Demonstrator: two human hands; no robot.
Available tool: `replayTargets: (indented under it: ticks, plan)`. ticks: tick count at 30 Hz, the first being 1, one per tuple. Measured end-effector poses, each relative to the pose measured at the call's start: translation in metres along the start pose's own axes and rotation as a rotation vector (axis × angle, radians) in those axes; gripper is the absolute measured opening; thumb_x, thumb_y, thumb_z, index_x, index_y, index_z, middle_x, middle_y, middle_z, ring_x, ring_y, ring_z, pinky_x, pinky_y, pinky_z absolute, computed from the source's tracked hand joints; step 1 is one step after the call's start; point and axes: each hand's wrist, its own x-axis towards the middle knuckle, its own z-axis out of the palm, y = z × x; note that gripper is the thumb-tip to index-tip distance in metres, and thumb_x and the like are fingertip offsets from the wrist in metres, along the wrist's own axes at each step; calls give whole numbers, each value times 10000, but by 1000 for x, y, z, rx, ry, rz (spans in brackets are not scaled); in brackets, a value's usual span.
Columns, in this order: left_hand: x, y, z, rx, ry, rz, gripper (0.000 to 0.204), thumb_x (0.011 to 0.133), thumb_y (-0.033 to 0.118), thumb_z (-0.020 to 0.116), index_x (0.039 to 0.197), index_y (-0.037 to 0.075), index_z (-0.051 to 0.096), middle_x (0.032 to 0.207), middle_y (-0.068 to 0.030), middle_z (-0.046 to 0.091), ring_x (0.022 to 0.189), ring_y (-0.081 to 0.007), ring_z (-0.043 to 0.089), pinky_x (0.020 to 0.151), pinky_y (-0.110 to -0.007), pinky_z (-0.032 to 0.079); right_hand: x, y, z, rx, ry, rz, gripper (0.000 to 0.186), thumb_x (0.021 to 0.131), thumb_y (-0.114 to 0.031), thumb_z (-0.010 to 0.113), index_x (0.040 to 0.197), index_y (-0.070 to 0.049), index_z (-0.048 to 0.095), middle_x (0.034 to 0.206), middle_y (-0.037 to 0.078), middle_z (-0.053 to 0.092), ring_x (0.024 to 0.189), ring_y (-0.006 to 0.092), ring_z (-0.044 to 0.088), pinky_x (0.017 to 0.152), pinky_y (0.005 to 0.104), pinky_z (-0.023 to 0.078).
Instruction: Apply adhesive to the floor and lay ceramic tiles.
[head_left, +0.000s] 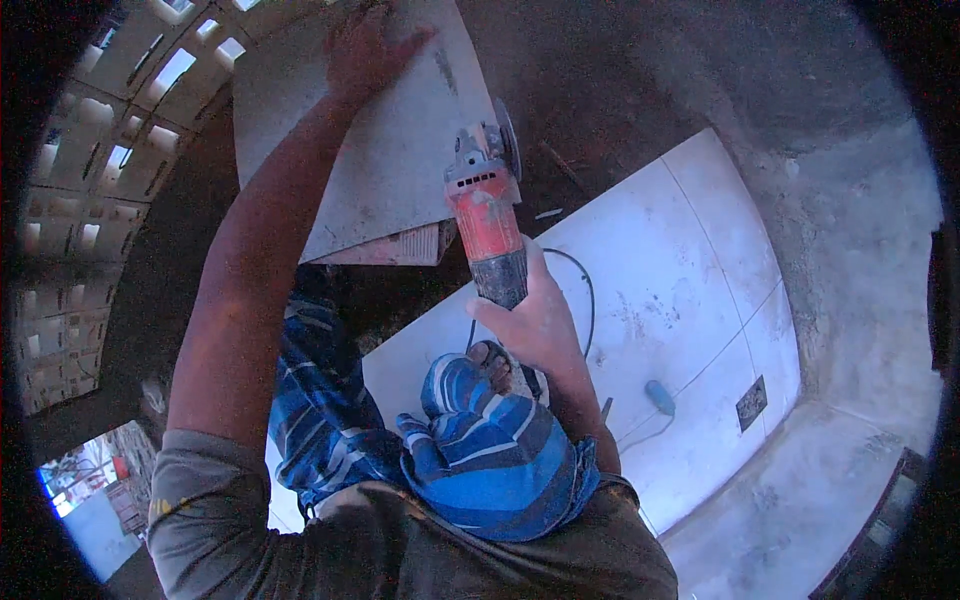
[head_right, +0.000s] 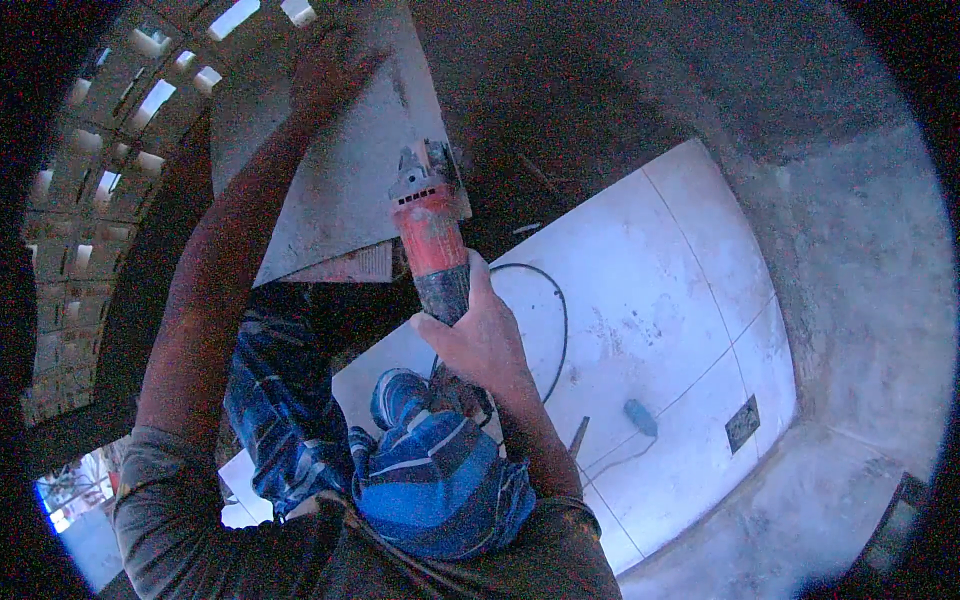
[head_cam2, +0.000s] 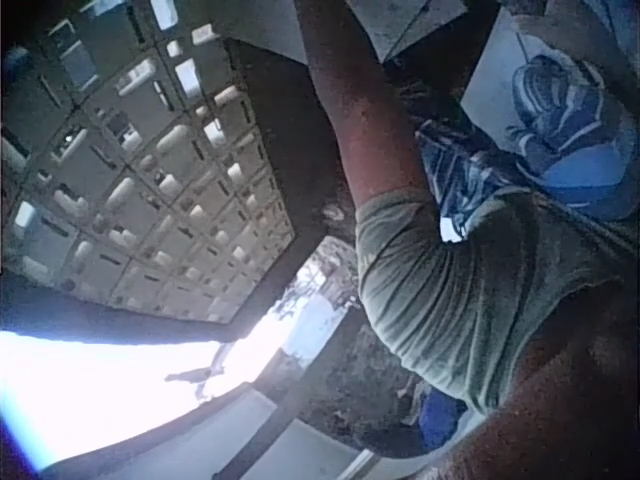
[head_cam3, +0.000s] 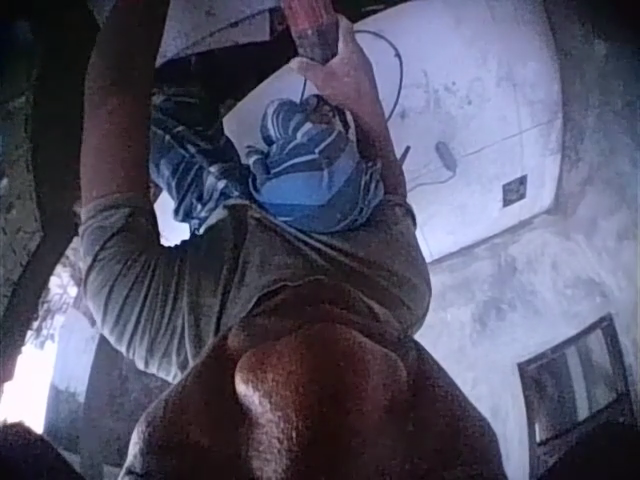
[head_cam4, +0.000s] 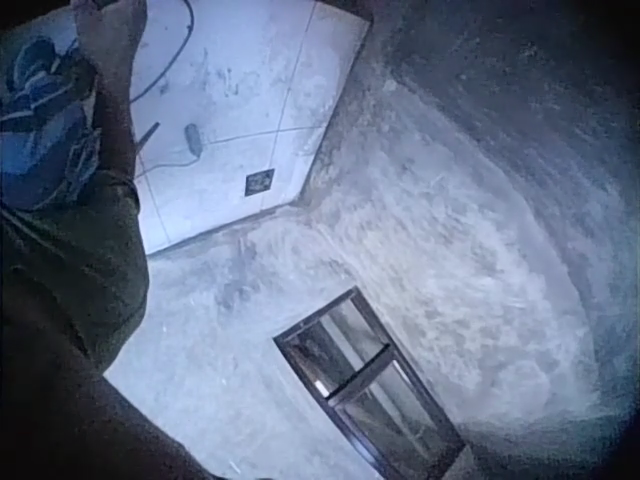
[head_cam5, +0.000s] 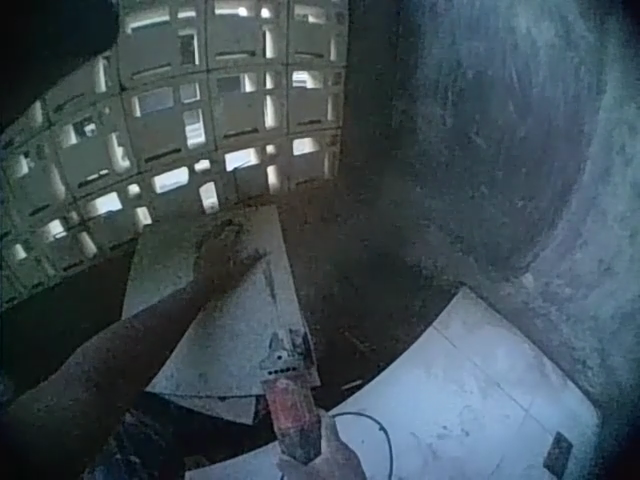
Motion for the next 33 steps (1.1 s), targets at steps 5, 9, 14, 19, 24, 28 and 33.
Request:
replayTargets:
  ticks: [5, 9, 14, 19, 24, 28, 33]
  plan:
    - [-2, -8, 6, 33, 12, 1, 774, 813, 633, 650, 1312, 49, 562, 1384, -185, 514, 1310, -369, 449, 1107, -493, 342, -3, -5, 1, -14, -5, 23, 839, 720, -236, 762, 1420, -25, 350, 1159, 202, 601, 1067, 323, 605, 968, 410, 442]
    - [-3, 4, 6, 55, -56, -61, 783, 818, 634, 643, 1360, 81, 525, 1408, -178, 498, 1310, -375, 453, 1106, -498, 342, -3, 0, 0, 2, 4, 0, 834, 723, -244, 759, 1417, -27, 351, 1161, 213, 602, 1072, 328, 609, 966, 414, 445]
    - [-1, -11, 15, 43, 38, 82, 800, 844, 640, 604, 1413, 94, 469, 1427, -174, 484, 1334, -364, 438, 1096, -493, 352, -6, -4, -2, 3, -6, -10, 857, 715, -276, 757, 1419, -24, 338, 1169, 242, 598, 1093, 372, 605, 961, 425, 448]
    - [-6, -27, 30, 42, -27, -13, 889, 809, 763, 522, 1375, 78, 519, 1436, -176, 476, 1326, -378, 444, 1110, -552, 290, -7, 4, -2, -42, 2, -5, 905, 726, -311, 730, 1438, -2, 263, 1125, 304, 611, 1050, 469, 610, 922, 489, 483]
    - [-4, -14, 48, 53, -186, 9, 888, 833, 751, 495, 1392, 61, 497, 1433, -184, 476, 1315, -388, 455, 1103, -516, 328, -14, 11, -14, -15, -5, 78, 886, 723, -289, 735, 1443, -27, 290, 1133, 279, 610, 1078, 430, 608, 947, 464, 462]
    - [6, -70, 59, 286, -81, 146, 862, 837, 732, 513, 1384, 65, 507, 1416, -195, 490, 1302, -389, 468, 1088, -498, 359, -10, 4, -5, -36, -24, -7, 890, 726, -297, 725, 1435, -19, 265, 1111, 294, 611, 1035, 458, 615, 913, 501, 479]
    - [3, -39, 61, 74, -177, 67, 858, 831, 723, 532, 1389, 72, 504, 1430, -193, 474, 1335, -365, 438, 1103, -491, 340, -13, 12, -14, -36, -6, 19, 886, 723, -299, 720, 1414, 9, 258, 1092, 303, 611, 987, 470, 627, 876, 532, 497]
